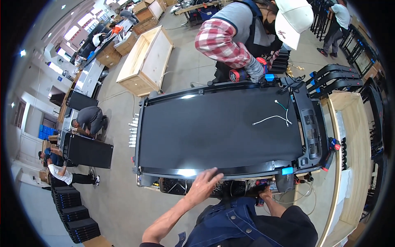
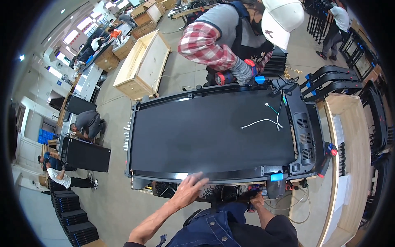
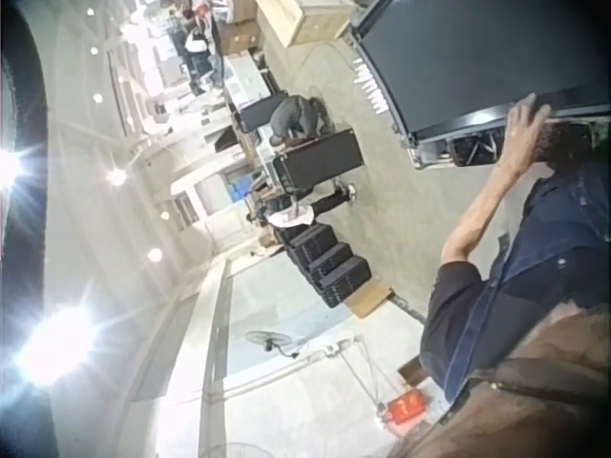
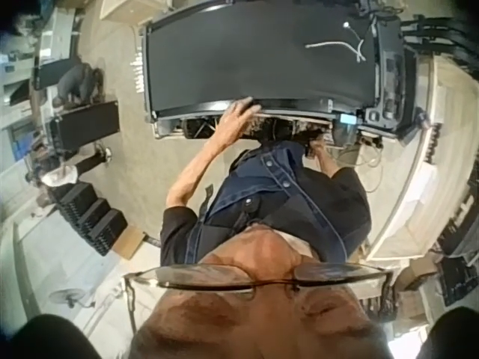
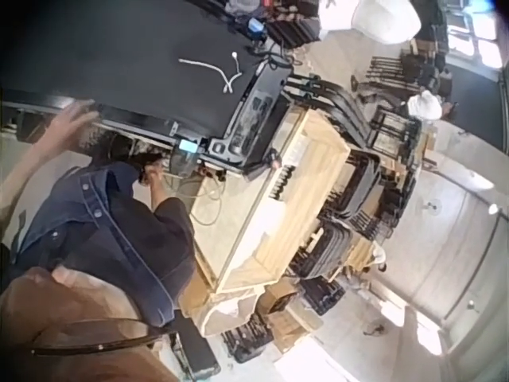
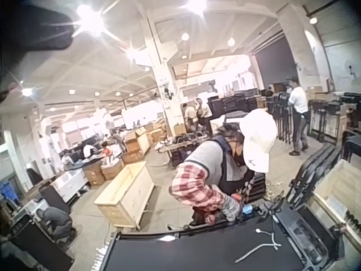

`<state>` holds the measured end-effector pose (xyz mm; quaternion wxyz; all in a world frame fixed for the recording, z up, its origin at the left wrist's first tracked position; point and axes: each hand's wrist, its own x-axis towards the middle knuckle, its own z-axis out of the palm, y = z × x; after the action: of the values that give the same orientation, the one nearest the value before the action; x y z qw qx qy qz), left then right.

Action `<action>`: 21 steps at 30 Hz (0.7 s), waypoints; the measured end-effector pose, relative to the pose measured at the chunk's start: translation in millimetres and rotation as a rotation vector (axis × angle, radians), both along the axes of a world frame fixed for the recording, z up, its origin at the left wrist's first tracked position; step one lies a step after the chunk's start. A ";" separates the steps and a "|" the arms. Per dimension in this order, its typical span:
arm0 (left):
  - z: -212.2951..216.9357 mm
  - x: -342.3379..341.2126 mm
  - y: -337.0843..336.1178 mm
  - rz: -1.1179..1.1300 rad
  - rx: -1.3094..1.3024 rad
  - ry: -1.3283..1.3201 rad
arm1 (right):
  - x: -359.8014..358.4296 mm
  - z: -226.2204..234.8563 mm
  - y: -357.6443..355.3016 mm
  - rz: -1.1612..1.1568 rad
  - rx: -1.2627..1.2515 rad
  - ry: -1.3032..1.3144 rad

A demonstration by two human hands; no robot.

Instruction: Assembling components of a treadmill using electric and pneumatic screwdrivers in a manufacturing setting.

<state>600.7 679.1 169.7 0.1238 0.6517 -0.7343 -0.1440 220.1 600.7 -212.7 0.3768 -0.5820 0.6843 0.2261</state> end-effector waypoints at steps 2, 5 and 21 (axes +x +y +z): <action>-0.8 -4.1 -5.7 0.234 0.018 -0.020 | -6.1 -10.3 4.6 -0.003 -0.056 0.011; -30.3 2.0 5.4 0.205 0.045 -0.083 | 3.8 -0.1 14.9 0.203 -0.332 0.048; -79.5 -24.7 -0.9 0.467 -0.195 -0.068 | 205.4 144.4 -55.1 -1.077 1.010 -1.921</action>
<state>576.0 678.2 90.2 0.1911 0.7931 -0.5781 -0.0181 425.4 545.7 -68.3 0.9616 0.0592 0.1150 -0.2420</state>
